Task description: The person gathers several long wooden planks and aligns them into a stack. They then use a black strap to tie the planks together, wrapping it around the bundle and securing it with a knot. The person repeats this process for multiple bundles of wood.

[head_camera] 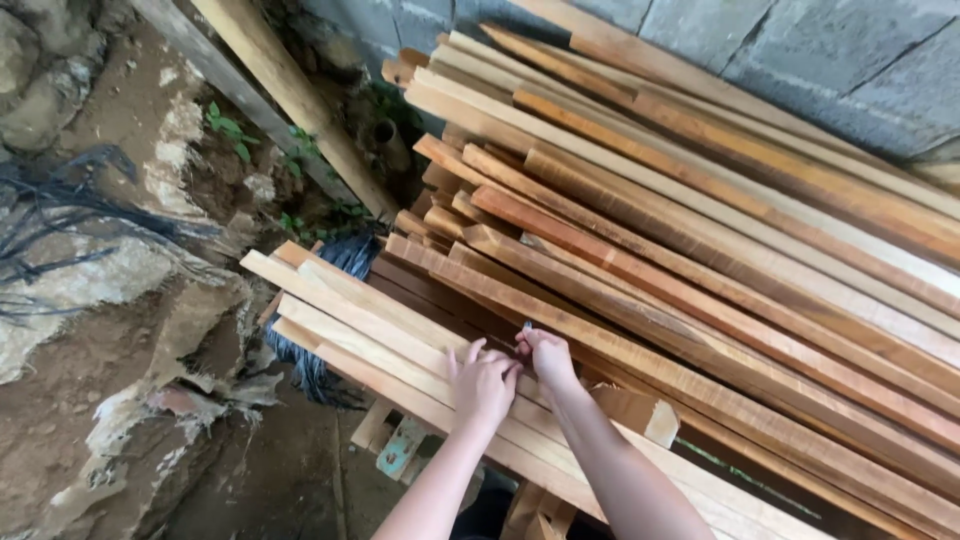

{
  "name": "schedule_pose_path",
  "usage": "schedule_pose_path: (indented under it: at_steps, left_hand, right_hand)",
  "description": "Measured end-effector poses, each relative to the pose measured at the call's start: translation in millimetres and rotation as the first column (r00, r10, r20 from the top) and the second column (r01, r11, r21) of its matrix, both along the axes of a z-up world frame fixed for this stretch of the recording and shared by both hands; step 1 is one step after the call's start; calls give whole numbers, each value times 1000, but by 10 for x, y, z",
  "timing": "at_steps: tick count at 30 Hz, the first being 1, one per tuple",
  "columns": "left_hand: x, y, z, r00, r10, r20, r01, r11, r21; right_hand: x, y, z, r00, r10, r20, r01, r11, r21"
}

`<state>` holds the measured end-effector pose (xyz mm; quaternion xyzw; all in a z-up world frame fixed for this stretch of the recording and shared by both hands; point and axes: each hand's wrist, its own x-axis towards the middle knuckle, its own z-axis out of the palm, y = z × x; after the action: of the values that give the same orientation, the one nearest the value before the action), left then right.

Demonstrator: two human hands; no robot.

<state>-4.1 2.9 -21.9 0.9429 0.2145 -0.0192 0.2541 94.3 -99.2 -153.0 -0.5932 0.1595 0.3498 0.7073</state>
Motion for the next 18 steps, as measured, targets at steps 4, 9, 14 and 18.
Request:
schedule_pose_path:
  at_steps: [4, 9, 14, 18]
  left_hand:
    - [-80, -11, 111, 998, -31, -57, 29, 999, -24]
    - [-720, -59, -269, 910, 357, -210, -401, 886, -235]
    - [-983, -38, 103, 680, 723, -119, -709, 608, -359]
    - [-953, -251, -328, 444, 542, -714, -707, -279, -650]
  right_hand:
    - [-94, 1, 354, 980, 118, 163, -96, 986, -139]
    - [-338, -153, 842, 725, 493, 480, -176, 807, -563]
    - [-347, -141, 1408, 509, 858, 66, -449, 330, -830]
    - [-129, -113, 1296, 335, 925, -181, -665, 96, -741]
